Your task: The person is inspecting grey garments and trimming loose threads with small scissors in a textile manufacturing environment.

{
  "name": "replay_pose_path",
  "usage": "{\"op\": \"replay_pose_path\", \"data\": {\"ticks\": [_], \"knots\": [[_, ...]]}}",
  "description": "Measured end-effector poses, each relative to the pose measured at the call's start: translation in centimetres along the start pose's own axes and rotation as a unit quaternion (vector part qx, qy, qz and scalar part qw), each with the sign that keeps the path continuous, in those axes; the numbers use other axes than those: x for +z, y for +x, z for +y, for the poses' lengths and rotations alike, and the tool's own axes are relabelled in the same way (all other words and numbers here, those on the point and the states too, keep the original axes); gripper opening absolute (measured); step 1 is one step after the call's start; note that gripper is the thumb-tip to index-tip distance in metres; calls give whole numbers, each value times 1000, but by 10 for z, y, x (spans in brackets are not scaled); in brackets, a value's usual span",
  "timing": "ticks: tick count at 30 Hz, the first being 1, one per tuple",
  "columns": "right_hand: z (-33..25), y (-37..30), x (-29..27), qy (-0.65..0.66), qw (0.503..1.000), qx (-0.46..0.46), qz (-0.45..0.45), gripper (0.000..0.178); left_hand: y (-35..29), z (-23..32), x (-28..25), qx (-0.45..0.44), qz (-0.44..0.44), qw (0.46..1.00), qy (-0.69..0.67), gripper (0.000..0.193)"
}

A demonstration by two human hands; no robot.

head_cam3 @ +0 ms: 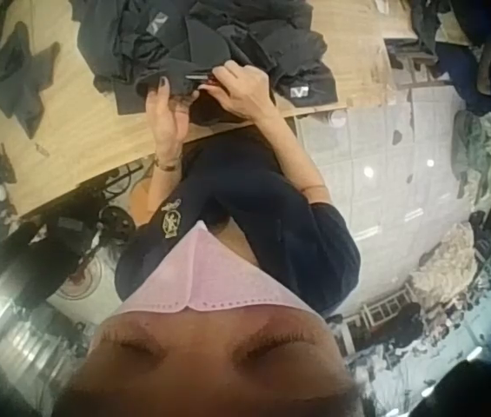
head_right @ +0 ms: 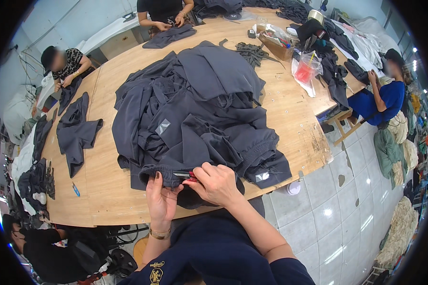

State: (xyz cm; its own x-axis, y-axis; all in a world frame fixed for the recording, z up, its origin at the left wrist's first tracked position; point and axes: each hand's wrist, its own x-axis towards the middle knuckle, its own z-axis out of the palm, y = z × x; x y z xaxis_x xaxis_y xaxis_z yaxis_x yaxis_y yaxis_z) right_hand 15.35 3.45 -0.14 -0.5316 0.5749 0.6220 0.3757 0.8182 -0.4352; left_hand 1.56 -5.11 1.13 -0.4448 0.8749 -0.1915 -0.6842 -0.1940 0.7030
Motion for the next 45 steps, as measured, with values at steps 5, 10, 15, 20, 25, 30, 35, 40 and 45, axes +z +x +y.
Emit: {"op": "replay_pose_path", "data": {"ticks": [5, 10, 15, 20, 25, 30, 35, 40, 45], "knots": [[1, 2, 0, -11, 1000, -24, 2, 29, 0, -2, 0, 11, -9, 1000, 1, 21], [4, 1, 0, -7, 1000, -22, 4, 29, 0, -2, 0, 22, -15, 1000, -3, 22], [3, 1, 2, -3, 1000, -21, 0, 30, -1, -2, 3, 22, -15, 1000, 12, 22], [3, 2, 2, 4, 1000, -23, 3, 31, -1, -5, 2, 39, -16, 999, 30, 23], [4, 0, 2, 8, 1000, -18, -4, 31, -2, -5, 4, 35, -12, 999, 29, 23], [2, 3, 1, 13, 1000, -19, -3, 31, -2, -8, 1, 49, -21, 998, 39, 22], [2, 3, -1, 2, 1000, -24, -6, 30, -3, -10, 3, 61, -5, 996, 59, 23], [-2, -1, 2, 198, 973, 114, 26, 24, -2, -7, 4, 40, 0, 999, 23, 26], [-20, 4, 11, 377, 891, 254, -6, 30, -1, -13, 1, 54, -5, 998, 39, 25]]}}
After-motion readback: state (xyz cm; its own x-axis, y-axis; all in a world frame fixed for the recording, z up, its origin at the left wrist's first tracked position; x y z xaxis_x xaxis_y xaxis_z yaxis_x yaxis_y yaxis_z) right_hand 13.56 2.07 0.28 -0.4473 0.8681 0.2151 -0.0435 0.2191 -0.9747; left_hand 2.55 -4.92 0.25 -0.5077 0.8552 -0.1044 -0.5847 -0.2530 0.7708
